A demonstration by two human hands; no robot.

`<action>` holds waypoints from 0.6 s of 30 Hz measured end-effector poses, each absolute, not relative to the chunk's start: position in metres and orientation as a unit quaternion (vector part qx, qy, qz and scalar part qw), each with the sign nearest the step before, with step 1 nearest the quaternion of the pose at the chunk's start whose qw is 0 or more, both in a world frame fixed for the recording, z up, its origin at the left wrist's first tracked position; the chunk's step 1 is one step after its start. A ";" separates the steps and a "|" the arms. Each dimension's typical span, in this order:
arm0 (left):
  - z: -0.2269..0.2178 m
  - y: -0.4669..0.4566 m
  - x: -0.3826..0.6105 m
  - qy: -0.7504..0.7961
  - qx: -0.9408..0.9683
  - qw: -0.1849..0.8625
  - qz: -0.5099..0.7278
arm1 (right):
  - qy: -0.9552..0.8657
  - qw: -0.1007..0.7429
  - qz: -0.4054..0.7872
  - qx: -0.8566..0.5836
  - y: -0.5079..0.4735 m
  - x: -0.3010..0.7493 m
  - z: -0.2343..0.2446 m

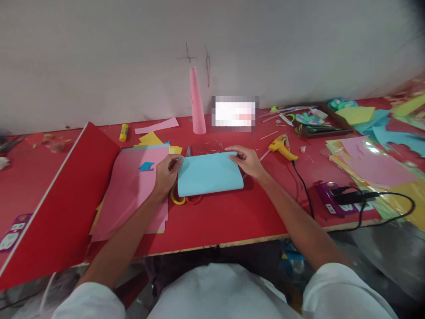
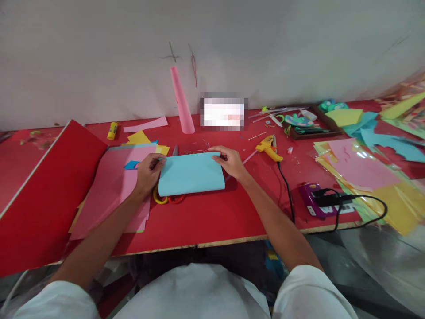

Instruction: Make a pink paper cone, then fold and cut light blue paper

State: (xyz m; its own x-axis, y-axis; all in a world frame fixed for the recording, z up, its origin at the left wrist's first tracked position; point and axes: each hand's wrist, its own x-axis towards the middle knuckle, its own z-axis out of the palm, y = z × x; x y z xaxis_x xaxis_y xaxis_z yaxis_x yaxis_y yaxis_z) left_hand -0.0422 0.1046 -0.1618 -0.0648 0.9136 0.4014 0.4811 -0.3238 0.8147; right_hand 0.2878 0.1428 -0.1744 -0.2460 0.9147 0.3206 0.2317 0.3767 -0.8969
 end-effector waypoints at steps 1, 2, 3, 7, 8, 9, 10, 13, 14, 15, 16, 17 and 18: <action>-0.162 0.105 -0.043 0.539 0.647 0.221 0.492 | -0.694 0.454 0.379 -0.410 0.143 0.288 -0.174; -0.163 0.105 -0.043 0.538 0.647 0.222 0.493 | -0.695 0.454 0.381 -0.407 0.143 0.288 -0.175; -0.163 0.105 -0.044 0.537 0.647 0.224 0.493 | -0.696 0.453 0.381 -0.406 0.143 0.288 -0.176; -0.164 0.106 -0.045 0.535 0.649 0.222 0.494 | -0.700 0.455 0.374 -0.404 0.144 0.289 -0.178; -0.165 0.106 -0.045 0.535 0.649 0.222 0.494 | -0.700 0.457 0.372 -0.404 0.144 0.289 -0.179; -0.165 0.106 -0.045 0.534 0.649 0.223 0.494 | -0.699 0.459 0.370 -0.405 0.143 0.289 -0.179; -0.166 0.106 -0.045 0.533 0.649 0.224 0.495 | -0.698 0.460 0.369 -0.405 0.143 0.289 -0.178; -0.167 0.106 -0.045 0.530 0.649 0.223 0.498 | -0.695 0.465 0.366 -0.408 0.143 0.289 -0.178; -0.167 0.107 -0.046 0.528 0.653 0.221 0.496 | -0.694 0.466 0.366 -0.409 0.143 0.289 -0.178; -0.166 0.108 -0.047 0.527 0.658 0.220 0.491 | -0.693 0.466 0.367 -0.410 0.144 0.289 -0.178; -0.165 0.111 -0.049 0.525 0.665 0.220 0.484 | -0.691 0.467 0.368 -0.412 0.144 0.289 -0.178; -0.163 0.115 -0.050 0.521 0.673 0.224 0.474 | -0.688 0.468 0.369 -0.414 0.144 0.289 -0.179; -0.159 0.120 -0.052 0.515 0.683 0.232 0.463 | -0.684 0.471 0.370 -0.416 0.145 0.289 -0.179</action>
